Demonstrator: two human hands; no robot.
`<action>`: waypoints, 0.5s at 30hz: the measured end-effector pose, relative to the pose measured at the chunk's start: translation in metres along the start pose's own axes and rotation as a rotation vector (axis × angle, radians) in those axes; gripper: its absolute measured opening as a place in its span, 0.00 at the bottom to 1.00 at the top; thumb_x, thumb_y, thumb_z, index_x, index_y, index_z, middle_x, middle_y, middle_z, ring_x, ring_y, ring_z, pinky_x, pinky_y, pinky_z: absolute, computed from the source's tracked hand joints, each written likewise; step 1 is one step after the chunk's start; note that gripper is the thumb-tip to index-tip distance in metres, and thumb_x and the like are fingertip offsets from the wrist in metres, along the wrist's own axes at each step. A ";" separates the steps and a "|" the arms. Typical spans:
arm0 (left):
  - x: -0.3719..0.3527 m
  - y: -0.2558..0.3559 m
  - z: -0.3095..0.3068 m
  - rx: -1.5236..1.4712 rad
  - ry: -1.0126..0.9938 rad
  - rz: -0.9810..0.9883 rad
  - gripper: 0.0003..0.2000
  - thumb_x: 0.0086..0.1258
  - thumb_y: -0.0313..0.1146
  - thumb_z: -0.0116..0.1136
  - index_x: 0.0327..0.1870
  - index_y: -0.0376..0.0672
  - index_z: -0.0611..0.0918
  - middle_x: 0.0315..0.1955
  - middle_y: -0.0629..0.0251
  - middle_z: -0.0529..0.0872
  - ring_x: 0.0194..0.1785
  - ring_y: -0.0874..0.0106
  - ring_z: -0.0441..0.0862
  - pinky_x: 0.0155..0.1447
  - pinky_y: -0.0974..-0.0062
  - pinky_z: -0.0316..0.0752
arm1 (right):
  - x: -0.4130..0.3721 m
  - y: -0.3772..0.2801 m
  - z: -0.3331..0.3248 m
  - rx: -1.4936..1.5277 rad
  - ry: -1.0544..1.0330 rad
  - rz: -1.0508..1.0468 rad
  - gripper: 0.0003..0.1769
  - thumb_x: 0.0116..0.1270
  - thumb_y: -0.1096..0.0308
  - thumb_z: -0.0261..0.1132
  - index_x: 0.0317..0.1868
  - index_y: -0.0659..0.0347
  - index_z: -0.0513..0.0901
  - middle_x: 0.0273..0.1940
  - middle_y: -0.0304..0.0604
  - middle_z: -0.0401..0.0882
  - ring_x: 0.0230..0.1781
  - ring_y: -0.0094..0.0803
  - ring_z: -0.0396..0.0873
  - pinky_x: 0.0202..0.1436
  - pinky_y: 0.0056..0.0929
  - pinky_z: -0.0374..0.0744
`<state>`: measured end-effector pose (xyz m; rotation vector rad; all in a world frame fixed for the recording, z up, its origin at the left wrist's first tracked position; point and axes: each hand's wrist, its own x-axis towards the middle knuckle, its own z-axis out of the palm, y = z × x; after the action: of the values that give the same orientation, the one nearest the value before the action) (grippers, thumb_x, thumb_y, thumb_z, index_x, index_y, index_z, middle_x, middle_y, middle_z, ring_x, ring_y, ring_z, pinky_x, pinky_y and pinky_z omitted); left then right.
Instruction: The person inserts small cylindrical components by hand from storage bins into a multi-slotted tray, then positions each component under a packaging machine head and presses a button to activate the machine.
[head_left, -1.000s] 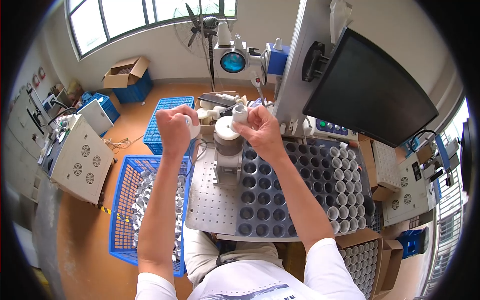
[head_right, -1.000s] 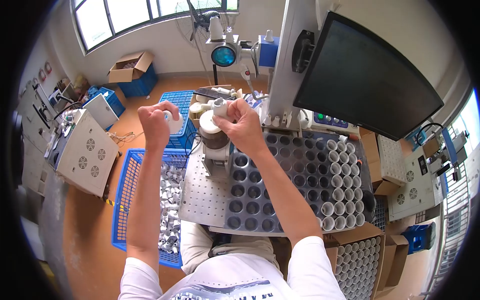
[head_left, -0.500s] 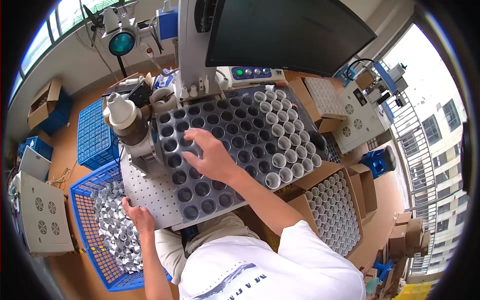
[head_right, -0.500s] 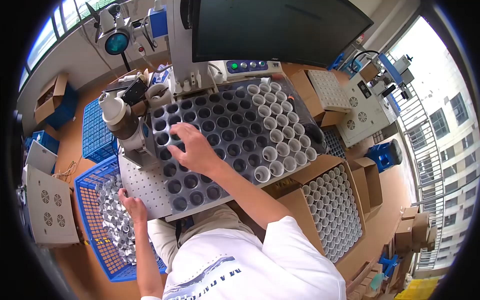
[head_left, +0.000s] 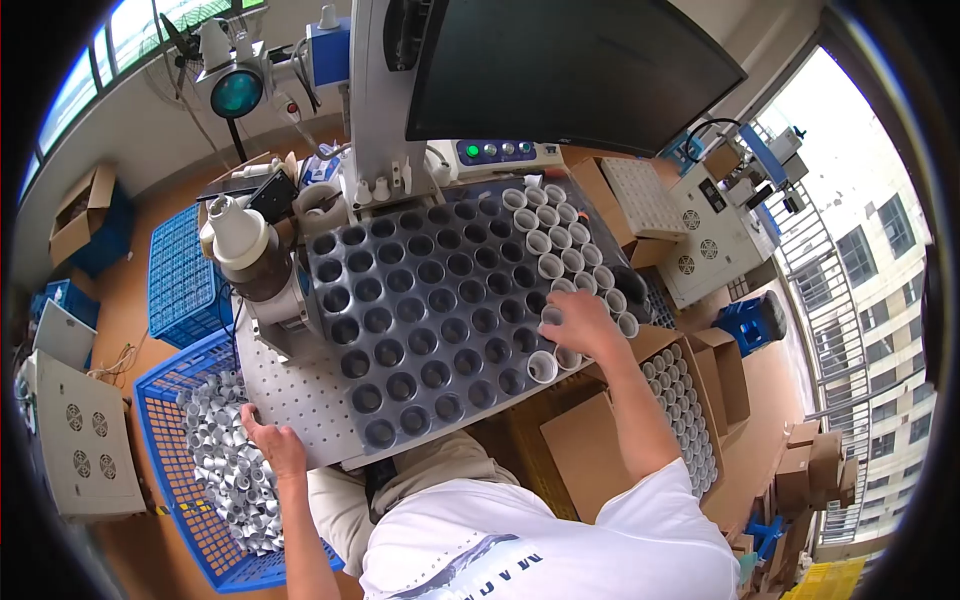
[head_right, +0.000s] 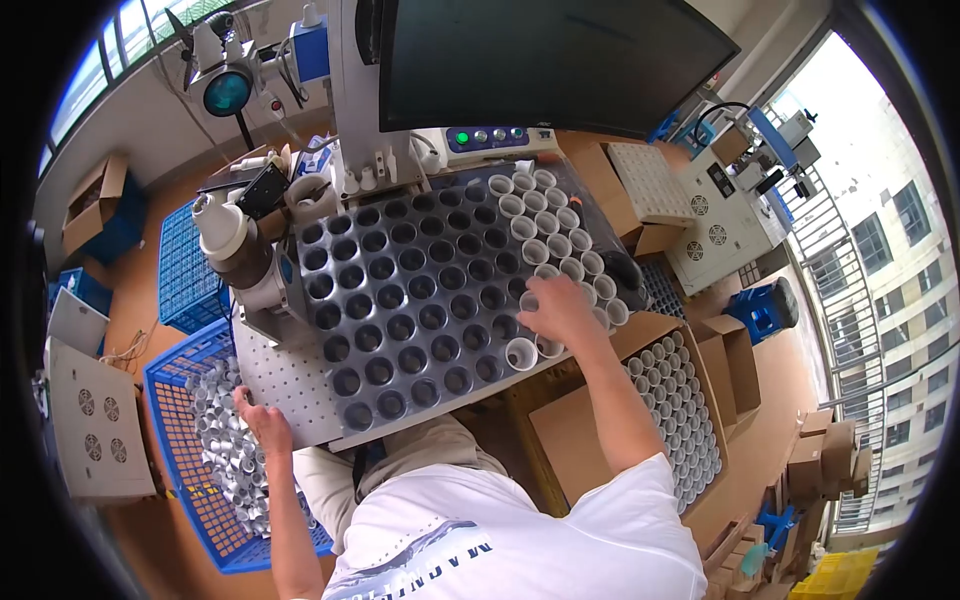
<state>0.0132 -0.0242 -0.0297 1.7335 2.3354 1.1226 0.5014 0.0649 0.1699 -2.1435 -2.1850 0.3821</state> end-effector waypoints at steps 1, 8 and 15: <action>0.000 0.004 -0.002 -0.015 -0.003 -0.018 0.11 0.47 0.18 0.48 0.30 0.14 0.74 0.63 0.35 0.64 0.67 0.44 0.63 0.73 0.57 0.57 | 0.004 -0.004 -0.008 0.098 0.011 0.026 0.29 0.52 0.60 0.73 0.55 0.61 0.80 0.45 0.53 0.82 0.51 0.47 0.79 0.57 0.42 0.74; 0.001 0.011 -0.006 -0.011 -0.016 0.000 0.12 0.47 0.18 0.48 0.32 0.15 0.74 0.63 0.35 0.64 0.67 0.43 0.64 0.73 0.59 0.57 | 0.077 -0.082 0.042 0.626 0.275 -0.096 0.22 0.50 0.67 0.69 0.42 0.65 0.70 0.36 0.51 0.78 0.39 0.44 0.79 0.46 0.37 0.76; 0.002 0.011 -0.009 0.018 -0.079 -0.031 0.14 0.47 0.16 0.47 0.35 0.12 0.73 0.63 0.36 0.64 0.68 0.43 0.63 0.75 0.58 0.55 | 0.106 -0.124 0.119 0.732 0.600 -0.080 0.18 0.51 0.71 0.68 0.37 0.62 0.67 0.37 0.50 0.71 0.39 0.54 0.74 0.44 0.46 0.74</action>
<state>0.0179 -0.0255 -0.0158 1.7083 2.3246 1.0132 0.3515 0.1534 0.0674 -1.5042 -1.4754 0.3851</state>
